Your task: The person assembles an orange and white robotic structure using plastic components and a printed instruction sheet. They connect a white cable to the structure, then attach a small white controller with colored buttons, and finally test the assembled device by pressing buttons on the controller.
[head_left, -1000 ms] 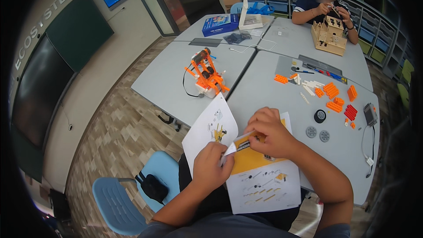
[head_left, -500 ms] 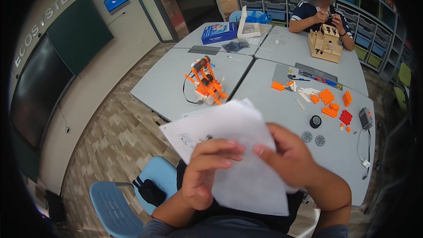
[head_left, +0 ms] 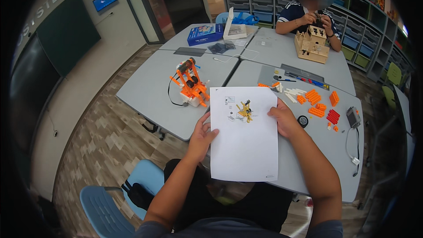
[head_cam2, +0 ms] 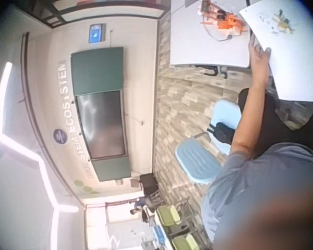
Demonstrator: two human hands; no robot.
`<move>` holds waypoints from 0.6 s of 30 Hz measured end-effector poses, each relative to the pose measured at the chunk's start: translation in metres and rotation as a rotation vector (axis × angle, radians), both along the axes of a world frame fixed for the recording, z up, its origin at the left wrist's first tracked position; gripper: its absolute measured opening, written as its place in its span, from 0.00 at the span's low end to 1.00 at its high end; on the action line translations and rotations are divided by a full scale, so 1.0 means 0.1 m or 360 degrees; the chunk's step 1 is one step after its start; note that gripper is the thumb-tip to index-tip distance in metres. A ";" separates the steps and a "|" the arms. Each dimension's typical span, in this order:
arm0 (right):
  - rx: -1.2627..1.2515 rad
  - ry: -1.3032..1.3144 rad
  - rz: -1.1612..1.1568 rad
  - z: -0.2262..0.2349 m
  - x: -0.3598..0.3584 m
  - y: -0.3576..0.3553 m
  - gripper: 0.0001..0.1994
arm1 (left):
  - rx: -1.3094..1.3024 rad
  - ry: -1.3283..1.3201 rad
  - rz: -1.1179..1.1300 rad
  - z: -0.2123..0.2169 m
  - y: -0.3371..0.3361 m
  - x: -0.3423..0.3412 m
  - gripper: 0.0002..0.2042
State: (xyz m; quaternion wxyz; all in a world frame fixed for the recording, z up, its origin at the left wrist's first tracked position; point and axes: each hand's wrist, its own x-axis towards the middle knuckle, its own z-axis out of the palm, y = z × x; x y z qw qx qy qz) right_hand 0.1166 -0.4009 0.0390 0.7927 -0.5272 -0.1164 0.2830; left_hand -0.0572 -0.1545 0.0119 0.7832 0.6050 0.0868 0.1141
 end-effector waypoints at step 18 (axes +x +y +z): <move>0.0103 -0.0079 -0.0280 -0.09 -0.05 0.11 0.20 | 0.0121 -0.0189 -0.0019 -0.07 -0.03 0.08 0.44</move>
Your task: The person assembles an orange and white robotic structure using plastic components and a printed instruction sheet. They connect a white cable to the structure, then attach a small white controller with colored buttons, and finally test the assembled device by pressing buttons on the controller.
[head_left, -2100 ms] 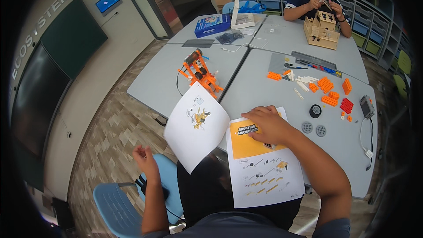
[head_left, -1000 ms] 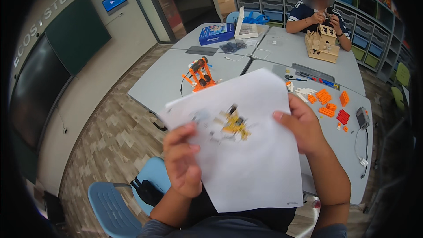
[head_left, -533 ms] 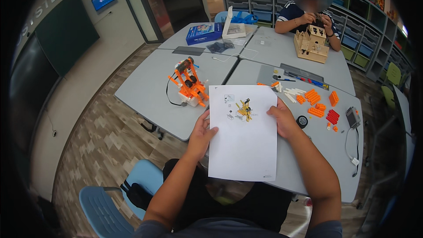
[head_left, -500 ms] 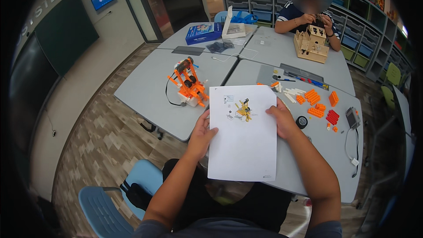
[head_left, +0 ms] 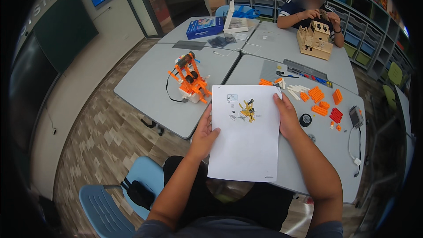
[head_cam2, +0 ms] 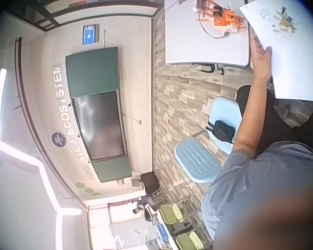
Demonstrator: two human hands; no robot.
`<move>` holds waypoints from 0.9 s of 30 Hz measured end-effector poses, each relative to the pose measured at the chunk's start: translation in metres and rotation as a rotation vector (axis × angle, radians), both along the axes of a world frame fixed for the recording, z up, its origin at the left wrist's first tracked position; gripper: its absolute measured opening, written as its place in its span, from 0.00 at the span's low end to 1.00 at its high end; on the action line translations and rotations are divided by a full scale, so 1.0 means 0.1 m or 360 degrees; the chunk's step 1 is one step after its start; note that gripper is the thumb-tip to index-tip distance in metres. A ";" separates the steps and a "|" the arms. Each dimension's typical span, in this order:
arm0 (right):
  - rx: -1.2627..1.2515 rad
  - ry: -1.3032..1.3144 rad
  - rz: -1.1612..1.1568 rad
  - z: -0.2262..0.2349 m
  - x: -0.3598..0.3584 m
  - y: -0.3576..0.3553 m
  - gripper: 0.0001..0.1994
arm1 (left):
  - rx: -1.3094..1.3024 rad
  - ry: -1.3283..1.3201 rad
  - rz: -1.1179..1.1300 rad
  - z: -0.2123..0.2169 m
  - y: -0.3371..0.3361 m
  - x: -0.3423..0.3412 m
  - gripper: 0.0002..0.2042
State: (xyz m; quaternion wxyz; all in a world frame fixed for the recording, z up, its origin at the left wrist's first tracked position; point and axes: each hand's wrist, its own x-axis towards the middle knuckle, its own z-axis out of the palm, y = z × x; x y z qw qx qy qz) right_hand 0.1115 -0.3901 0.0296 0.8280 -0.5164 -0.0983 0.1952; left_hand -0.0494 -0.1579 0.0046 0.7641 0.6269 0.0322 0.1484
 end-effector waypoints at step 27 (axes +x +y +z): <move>-0.0062 -0.0172 -0.0126 -0.09 0.10 -0.06 0.20 | 0.0103 -0.0047 -0.0010 -0.04 0.00 -0.01 0.45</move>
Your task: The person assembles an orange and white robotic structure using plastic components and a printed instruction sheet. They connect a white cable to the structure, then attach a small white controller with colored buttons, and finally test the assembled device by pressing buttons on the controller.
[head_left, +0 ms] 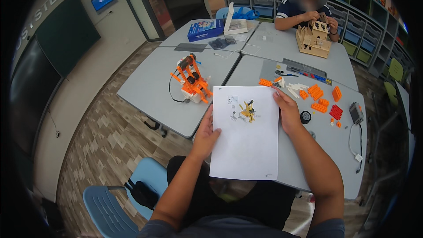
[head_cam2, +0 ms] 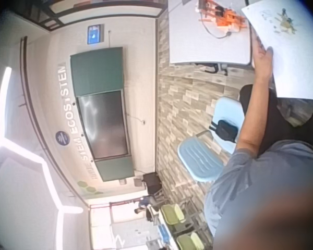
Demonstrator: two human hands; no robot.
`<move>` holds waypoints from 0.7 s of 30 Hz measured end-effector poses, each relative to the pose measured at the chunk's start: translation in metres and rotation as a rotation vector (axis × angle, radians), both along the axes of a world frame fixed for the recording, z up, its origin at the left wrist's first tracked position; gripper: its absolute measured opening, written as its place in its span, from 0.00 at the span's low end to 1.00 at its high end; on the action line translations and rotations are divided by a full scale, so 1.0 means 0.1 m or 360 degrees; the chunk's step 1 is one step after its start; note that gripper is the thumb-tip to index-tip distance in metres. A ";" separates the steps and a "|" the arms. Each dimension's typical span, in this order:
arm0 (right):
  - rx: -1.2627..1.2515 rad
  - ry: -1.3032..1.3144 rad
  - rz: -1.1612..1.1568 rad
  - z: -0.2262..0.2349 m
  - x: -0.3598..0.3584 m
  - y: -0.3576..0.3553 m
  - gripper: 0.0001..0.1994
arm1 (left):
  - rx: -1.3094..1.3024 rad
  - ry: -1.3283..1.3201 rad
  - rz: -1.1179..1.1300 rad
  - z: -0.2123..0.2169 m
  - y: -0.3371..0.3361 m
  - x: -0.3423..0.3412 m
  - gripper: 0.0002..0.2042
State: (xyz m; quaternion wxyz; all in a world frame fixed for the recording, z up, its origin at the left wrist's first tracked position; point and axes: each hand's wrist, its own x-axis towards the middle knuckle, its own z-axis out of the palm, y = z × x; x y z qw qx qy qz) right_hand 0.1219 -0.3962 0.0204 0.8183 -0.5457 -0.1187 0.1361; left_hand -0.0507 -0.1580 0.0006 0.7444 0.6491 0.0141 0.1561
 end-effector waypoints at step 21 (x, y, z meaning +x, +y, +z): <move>-0.0014 -0.0026 -0.0023 -0.04 0.00 0.02 0.20 | -0.0123 0.0008 0.0008 -0.02 0.02 -0.01 0.41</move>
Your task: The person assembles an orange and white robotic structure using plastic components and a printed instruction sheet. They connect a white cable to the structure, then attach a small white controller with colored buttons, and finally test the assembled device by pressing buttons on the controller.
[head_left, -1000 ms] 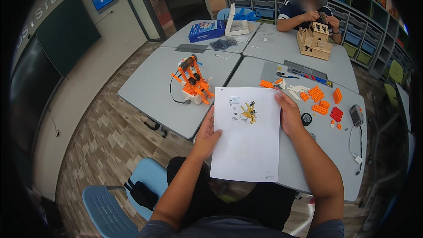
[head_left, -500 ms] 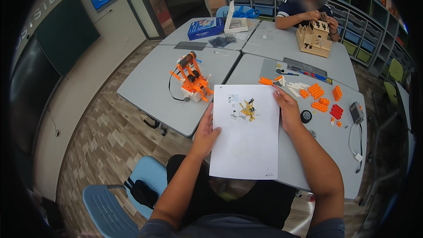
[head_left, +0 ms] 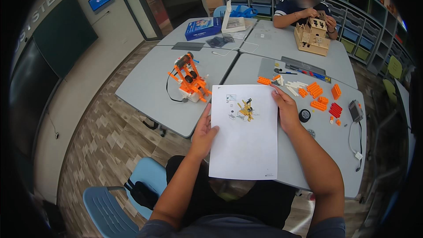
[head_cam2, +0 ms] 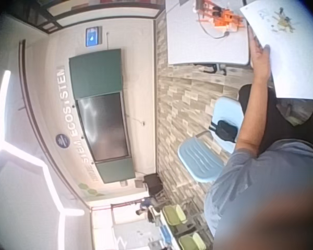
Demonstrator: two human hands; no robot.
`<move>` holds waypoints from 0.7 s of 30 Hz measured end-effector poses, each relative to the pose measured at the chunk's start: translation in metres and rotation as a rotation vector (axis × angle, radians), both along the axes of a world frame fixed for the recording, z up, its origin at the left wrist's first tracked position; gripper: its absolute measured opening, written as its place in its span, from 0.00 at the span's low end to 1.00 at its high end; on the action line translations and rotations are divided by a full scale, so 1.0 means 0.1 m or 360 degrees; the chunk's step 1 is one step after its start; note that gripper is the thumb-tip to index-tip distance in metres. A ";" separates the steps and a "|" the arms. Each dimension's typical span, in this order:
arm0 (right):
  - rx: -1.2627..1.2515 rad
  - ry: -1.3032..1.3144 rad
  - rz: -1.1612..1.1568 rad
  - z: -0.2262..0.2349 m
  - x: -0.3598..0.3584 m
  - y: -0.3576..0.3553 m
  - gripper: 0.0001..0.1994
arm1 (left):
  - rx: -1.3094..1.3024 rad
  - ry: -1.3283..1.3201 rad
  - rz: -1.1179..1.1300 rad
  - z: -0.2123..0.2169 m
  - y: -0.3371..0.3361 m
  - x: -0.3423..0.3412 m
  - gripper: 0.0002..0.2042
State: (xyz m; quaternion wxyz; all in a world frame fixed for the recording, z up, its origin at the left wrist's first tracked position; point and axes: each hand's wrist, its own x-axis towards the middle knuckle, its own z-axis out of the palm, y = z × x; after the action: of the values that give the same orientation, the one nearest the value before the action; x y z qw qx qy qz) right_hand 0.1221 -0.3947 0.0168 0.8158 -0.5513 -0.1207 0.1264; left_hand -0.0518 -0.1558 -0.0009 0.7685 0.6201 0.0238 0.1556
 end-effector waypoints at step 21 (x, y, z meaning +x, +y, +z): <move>0.0017 0.0022 0.0062 0.00 0.00 -0.01 0.21 | -0.0108 -0.0008 0.0020 -0.07 0.01 0.02 0.33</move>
State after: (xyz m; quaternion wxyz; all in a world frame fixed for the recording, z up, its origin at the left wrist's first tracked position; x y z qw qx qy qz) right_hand 0.1223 -0.3959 0.0170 0.8169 -0.5437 -0.1264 0.1455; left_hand -0.0500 -0.1550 -0.0079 0.7882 0.5932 0.0310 0.1609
